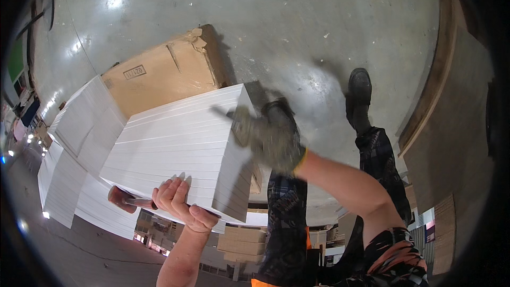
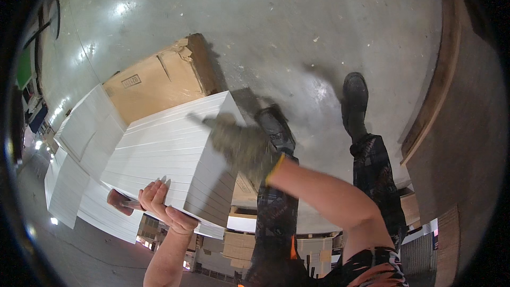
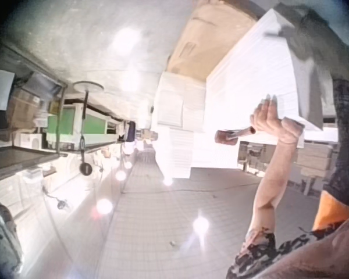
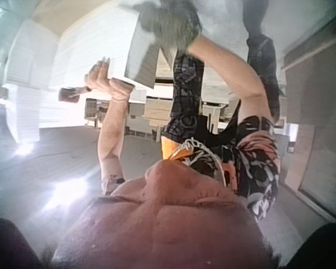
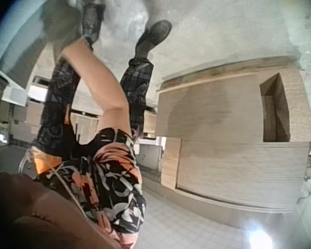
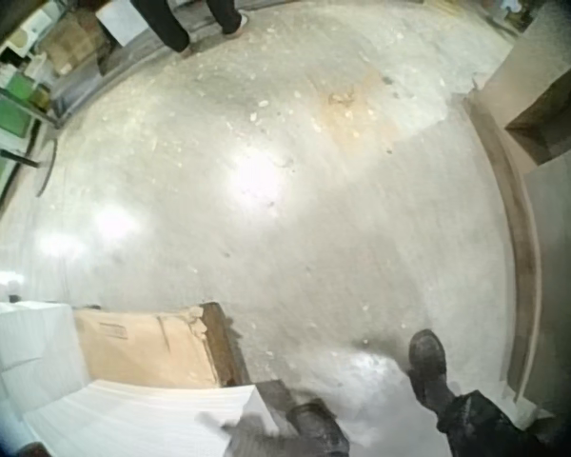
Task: The person sands the edges and corners of a stack of white boards by hand, moving the sandpaper along the sides and corners of the stack while holding it steady.
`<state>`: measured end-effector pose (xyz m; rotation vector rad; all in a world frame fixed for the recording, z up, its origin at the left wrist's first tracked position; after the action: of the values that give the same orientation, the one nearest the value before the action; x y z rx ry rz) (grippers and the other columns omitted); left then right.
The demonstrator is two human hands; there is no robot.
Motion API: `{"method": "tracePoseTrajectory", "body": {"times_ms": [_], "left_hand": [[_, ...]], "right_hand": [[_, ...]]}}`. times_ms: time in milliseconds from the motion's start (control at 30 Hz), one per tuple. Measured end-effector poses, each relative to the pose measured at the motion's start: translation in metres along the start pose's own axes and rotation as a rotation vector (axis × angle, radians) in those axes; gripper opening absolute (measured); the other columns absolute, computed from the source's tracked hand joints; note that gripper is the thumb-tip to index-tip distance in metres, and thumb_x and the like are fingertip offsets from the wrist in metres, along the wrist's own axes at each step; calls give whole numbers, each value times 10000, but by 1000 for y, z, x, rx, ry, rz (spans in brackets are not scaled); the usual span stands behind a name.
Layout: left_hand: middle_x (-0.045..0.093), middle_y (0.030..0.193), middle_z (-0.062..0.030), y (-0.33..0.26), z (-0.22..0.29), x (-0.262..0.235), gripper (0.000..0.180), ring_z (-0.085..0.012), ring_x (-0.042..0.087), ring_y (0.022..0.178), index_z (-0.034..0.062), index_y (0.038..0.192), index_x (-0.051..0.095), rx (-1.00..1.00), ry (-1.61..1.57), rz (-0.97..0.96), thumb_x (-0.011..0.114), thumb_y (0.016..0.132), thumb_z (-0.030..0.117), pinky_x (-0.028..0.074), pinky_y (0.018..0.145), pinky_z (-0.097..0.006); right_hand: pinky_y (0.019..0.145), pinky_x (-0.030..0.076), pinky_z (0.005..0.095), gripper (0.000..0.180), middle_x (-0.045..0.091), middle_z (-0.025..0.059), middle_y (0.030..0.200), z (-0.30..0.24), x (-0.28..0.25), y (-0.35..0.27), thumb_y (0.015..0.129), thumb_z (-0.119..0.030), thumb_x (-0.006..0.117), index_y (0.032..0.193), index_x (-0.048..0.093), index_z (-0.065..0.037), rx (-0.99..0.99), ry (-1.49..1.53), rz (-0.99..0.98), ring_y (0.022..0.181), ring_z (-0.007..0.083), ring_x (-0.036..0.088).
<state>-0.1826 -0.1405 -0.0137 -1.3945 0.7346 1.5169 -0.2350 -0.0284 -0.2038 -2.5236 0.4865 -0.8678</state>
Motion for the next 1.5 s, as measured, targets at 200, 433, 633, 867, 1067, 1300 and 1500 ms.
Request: {"method": "tracePoseTrajectory", "body": {"times_ms": [200, 433, 633, 867, 1067, 1300, 1500], "left_hand": [[553, 1124, -147, -1, 0, -1, 452, -315, 468, 1104, 23, 1111, 544, 6, 13, -39, 280, 957, 356, 266, 1054, -513], [553, 1133, -174, 2, 4, 0, 437, -320, 464, 1113, 2, 1110, 537, 21, 8, -41, 286, 964, 329, 267, 1068, -510], [552, 1142, -163, -2, -2, -1, 439, -315, 458, 1126, 6, 1118, 538, 8, -6, -21, 290, 970, 337, 272, 1064, -500], [536, 1137, -163, 1, 1, 2, 443, -317, 450, 1111, 5, 1134, 533, 19, 17, -49, 284, 972, 335, 286, 1052, -487], [525, 1139, -148, -4, 0, 1, 429, -322, 436, 1118, 11, 1138, 514, 23, 5, -52, 283, 975, 333, 280, 1047, -493], [529, 1145, -143, -1, 2, 1, 424, -305, 438, 1118, 27, 1136, 510, 32, 27, -71, 280, 981, 347, 279, 1050, -492], [509, 1179, -141, -2, -1, 2, 431, -303, 414, 1161, 38, 1170, 499, 21, 12, -94, 266, 993, 353, 274, 1062, -502]], "right_hand": [[760, 535, 288, 334, 647, 49, 1058, -8, 21, -44, 1031, -175, 440, 1343, 501, -71, 413, 846, 327, 948, 169, 636], [674, 549, 349, 357, 686, 136, 911, -43, -16, -30, 989, -251, 508, 1248, 570, -14, -80, -258, 515, 754, 244, 678], [639, 546, 332, 358, 660, 115, 907, -72, 113, -87, 920, -170, 581, 1228, 543, 10, -454, -624, 93, 785, 235, 670], [657, 539, 374, 389, 657, 125, 963, -16, 37, -23, 922, -200, 580, 1251, 521, -1, -27, -453, 222, 818, 250, 660], [532, 501, 380, 229, 619, 98, 755, -39, 140, -124, 885, -165, 557, 1055, 598, -18, -416, -121, 261, 604, 262, 610], [826, 513, 400, 311, 658, 177, 1076, 27, -64, 18, 958, -194, 495, 1219, 587, -53, -105, -536, 574, 990, 329, 638], [911, 479, 461, 349, 627, 200, 1186, 74, -99, 53, 948, -217, 487, 1242, 570, -49, -9, -605, 637, 1081, 394, 589]]}}
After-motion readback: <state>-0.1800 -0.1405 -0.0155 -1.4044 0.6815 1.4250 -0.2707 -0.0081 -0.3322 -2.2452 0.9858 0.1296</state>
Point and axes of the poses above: each hand's wrist, its own y-axis towards the middle knuckle, its own x-axis out of the palm, z = x × y, the point moved 10 cm from there along y, towards the middle knuckle
